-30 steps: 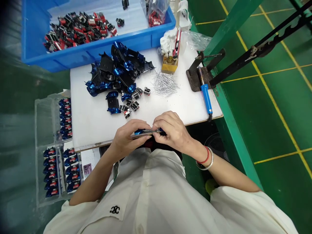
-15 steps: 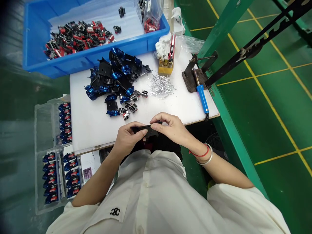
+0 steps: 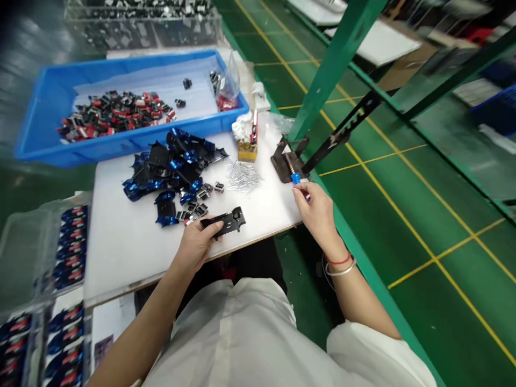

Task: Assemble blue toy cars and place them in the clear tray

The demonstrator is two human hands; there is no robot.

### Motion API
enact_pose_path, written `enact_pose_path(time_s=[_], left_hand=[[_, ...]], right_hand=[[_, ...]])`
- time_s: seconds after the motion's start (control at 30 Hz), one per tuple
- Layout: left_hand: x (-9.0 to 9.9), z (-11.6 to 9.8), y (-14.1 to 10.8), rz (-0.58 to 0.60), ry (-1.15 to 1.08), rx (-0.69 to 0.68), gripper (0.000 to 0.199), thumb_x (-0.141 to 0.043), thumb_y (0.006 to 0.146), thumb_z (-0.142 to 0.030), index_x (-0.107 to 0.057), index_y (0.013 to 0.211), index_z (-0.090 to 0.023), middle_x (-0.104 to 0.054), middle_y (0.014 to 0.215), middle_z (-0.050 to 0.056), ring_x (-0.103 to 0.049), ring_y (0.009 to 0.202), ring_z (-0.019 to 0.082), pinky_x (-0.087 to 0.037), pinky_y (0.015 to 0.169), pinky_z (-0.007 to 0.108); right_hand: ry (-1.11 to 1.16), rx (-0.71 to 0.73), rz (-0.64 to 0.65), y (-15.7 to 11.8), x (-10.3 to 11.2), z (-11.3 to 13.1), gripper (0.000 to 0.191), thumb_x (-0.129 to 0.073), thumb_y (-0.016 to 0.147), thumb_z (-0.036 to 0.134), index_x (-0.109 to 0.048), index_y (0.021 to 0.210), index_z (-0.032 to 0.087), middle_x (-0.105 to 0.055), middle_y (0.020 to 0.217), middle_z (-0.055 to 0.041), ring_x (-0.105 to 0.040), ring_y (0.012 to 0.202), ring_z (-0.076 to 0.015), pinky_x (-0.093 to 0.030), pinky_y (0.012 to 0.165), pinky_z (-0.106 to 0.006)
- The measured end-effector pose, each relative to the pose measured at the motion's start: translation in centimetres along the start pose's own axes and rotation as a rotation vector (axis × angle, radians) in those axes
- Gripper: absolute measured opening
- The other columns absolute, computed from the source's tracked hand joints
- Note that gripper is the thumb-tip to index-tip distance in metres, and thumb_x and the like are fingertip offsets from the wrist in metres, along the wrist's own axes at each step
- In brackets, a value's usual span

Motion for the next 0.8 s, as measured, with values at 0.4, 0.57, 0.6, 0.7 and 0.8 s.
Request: enact_pose_path(time_s=[0.4, 0.57, 0.6, 0.7, 0.8], left_hand=[[-1.3, -0.4, 2.5, -0.033, 0.092, -0.063, 0.025, -0.078, 0.068, -0.035, -0.070, 0.076, -0.013, -0.063, 0.062, 0.002, -0.057, 0.059, 0.014, -0.046, 0.055, 0.024], [-1.3, 0.0, 2.7, -0.034, 0.099, -0.049, 0.020, -0.074, 0.070, -0.032, -0.071, 0.076, -0.013, -0.064, 0.065, 0.002, -0.058, 0.059, 0.013, -0.044, 0.056, 0.024], [-1.4, 0.1, 2.7, -0.027, 0.100, -0.047, 0.020, -0.073, 0.071, -0.031, -0.071, 0.077, -0.013, -0.064, 0.066, 0.002, -0.057, 0.059, 0.013, -0.044, 0.056, 0.024], [-1.5, 0.1, 2.7, -0.017, 0.110, -0.061, 0.017, -0.072, 0.071, -0.029, -0.070, 0.074, -0.013, -0.063, 0.063, 0.002, -0.057, 0.058, 0.012, -0.042, 0.057, 0.024], [-1.7, -0.2, 2.6, -0.018, 0.131, -0.089, 0.016, -0.071, 0.072, -0.029, -0.070, 0.072, -0.013, -0.062, 0.060, 0.001, -0.057, 0.058, 0.013, -0.042, 0.057, 0.025]], right_hand=[[-0.404, -0.112, 0.107, 1.2, -2.0, -5.1, 0.036, -0.048, 0.093, 0.045, -0.066, 0.095, 0.014, -0.064, 0.087, -0.0159, -0.061, 0.075, -0.0311, -0.043, 0.060, -0.037], [-0.343, -0.146, 0.205, 0.2, -0.6, -5.0, 0.035, -0.048, 0.085, 0.049, -0.065, 0.085, 0.019, -0.064, 0.075, -0.0130, -0.061, 0.070, -0.0328, -0.043, 0.061, -0.040], [-0.290, -0.172, 0.207, -0.5, 0.2, -5.0, 0.036, -0.049, 0.083, 0.054, -0.063, 0.082, 0.021, -0.064, 0.072, -0.0119, -0.061, 0.068, -0.0324, -0.043, 0.060, -0.041], [-0.079, -0.311, 0.284, -3.2, 1.9, -4.9, 0.040, -0.055, 0.080, 0.063, -0.061, 0.079, 0.023, -0.063, 0.063, -0.0074, -0.060, 0.057, -0.0291, -0.044, 0.053, -0.038], [0.176, -0.333, 0.415, -5.8, 1.8, -2.7, 0.041, -0.062, 0.081, 0.063, -0.063, 0.085, 0.023, -0.067, 0.069, -0.0056, -0.060, 0.053, -0.0244, -0.048, 0.049, -0.034]])
Point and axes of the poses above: each hand's wrist, its own y-axis towards the middle knuckle, its own x-axis out of the back of the hand, z = x × y, the point moved 10 cm from there along y, towards the middle knuckle
